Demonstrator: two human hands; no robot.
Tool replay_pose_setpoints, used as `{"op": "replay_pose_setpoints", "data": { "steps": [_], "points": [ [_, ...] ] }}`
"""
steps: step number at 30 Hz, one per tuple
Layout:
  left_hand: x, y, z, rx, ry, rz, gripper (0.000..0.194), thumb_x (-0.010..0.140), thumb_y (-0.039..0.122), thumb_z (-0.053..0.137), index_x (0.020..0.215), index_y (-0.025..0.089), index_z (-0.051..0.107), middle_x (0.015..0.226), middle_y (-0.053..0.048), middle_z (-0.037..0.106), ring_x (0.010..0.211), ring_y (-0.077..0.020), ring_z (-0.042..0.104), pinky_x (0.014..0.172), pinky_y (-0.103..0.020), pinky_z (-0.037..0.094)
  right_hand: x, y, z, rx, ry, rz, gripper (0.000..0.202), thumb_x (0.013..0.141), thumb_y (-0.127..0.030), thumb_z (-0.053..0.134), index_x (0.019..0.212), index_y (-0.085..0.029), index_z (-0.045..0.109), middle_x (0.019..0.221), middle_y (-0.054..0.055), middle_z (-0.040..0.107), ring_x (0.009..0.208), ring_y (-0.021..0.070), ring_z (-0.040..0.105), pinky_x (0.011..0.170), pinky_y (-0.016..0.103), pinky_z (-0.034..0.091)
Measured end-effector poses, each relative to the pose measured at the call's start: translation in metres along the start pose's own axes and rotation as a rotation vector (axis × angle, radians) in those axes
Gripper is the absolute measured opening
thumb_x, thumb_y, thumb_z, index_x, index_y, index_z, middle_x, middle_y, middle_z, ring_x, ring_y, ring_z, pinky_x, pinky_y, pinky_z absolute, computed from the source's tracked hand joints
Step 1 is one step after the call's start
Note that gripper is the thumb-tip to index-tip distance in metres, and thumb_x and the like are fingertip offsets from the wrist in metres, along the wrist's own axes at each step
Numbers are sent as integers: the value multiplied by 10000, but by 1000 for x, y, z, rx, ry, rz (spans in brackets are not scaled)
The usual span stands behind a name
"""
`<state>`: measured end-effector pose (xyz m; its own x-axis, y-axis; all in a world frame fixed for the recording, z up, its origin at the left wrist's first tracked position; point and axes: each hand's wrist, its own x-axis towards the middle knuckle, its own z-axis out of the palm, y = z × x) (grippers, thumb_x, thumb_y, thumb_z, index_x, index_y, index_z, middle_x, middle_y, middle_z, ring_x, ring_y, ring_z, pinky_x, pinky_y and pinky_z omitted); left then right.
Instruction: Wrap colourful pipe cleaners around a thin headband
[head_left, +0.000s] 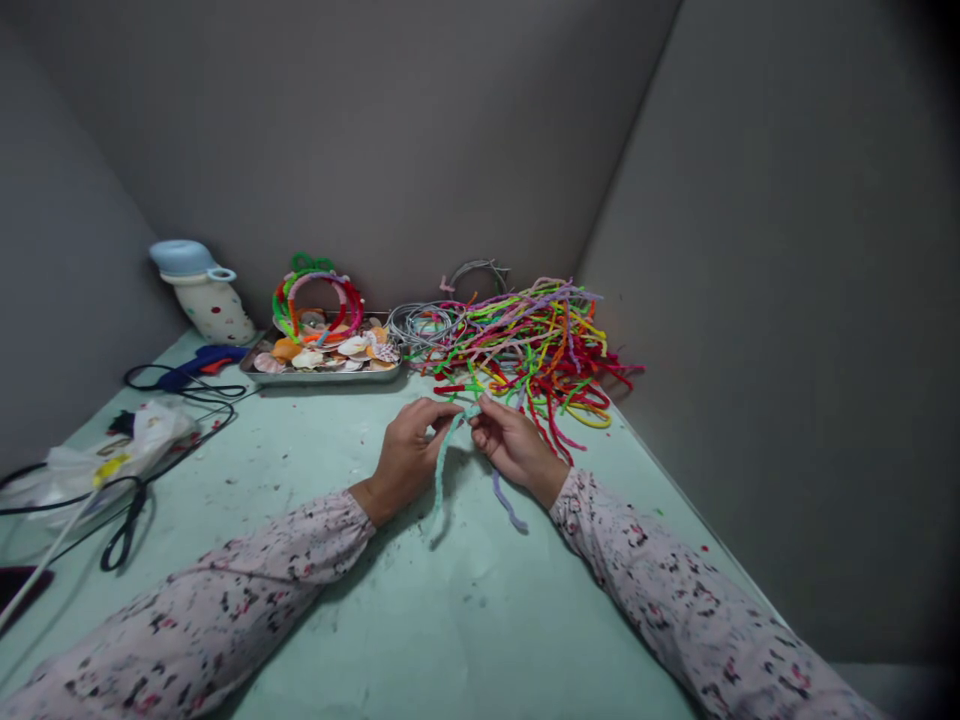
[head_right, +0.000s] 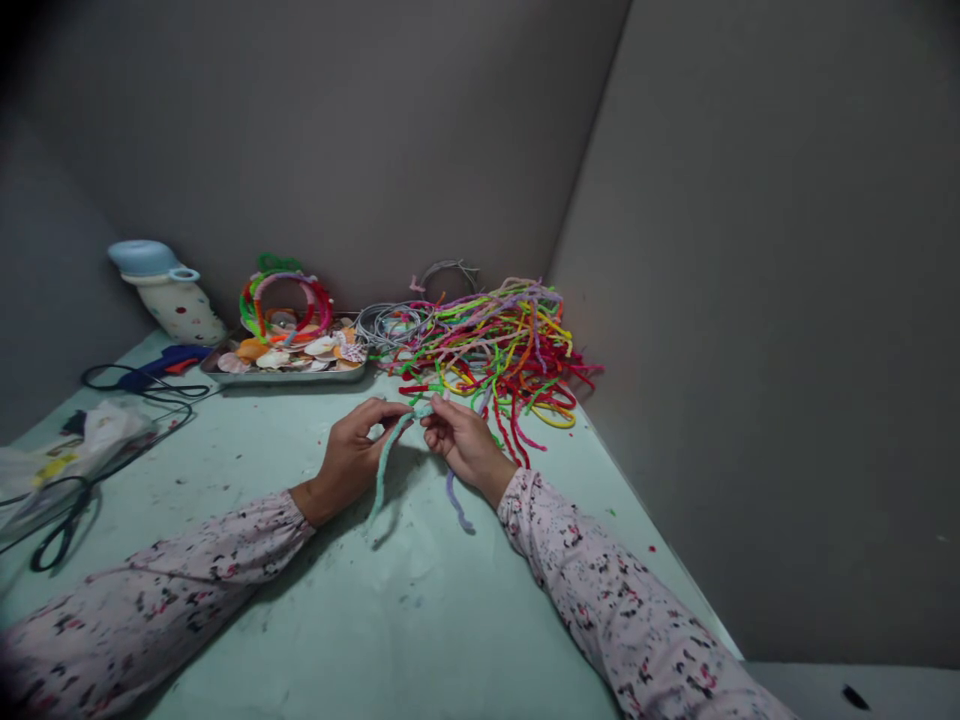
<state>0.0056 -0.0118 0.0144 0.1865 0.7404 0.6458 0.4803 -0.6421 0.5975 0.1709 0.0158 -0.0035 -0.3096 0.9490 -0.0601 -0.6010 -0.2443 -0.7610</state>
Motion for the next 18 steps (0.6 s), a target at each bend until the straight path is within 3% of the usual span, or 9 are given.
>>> {"op": "replay_pose_setpoints", "data": {
  "steps": [18],
  "points": [
    [2,1,-1,10,-15,60,139,872,195,524,898,203,660,829,-43,649,808,-161,591,757,-300,468,2,1,-4,-36,12,16,180,759,-314,711,801,-168,613,621,-10,646,443,66,544,410,155,447]
  ]
}}
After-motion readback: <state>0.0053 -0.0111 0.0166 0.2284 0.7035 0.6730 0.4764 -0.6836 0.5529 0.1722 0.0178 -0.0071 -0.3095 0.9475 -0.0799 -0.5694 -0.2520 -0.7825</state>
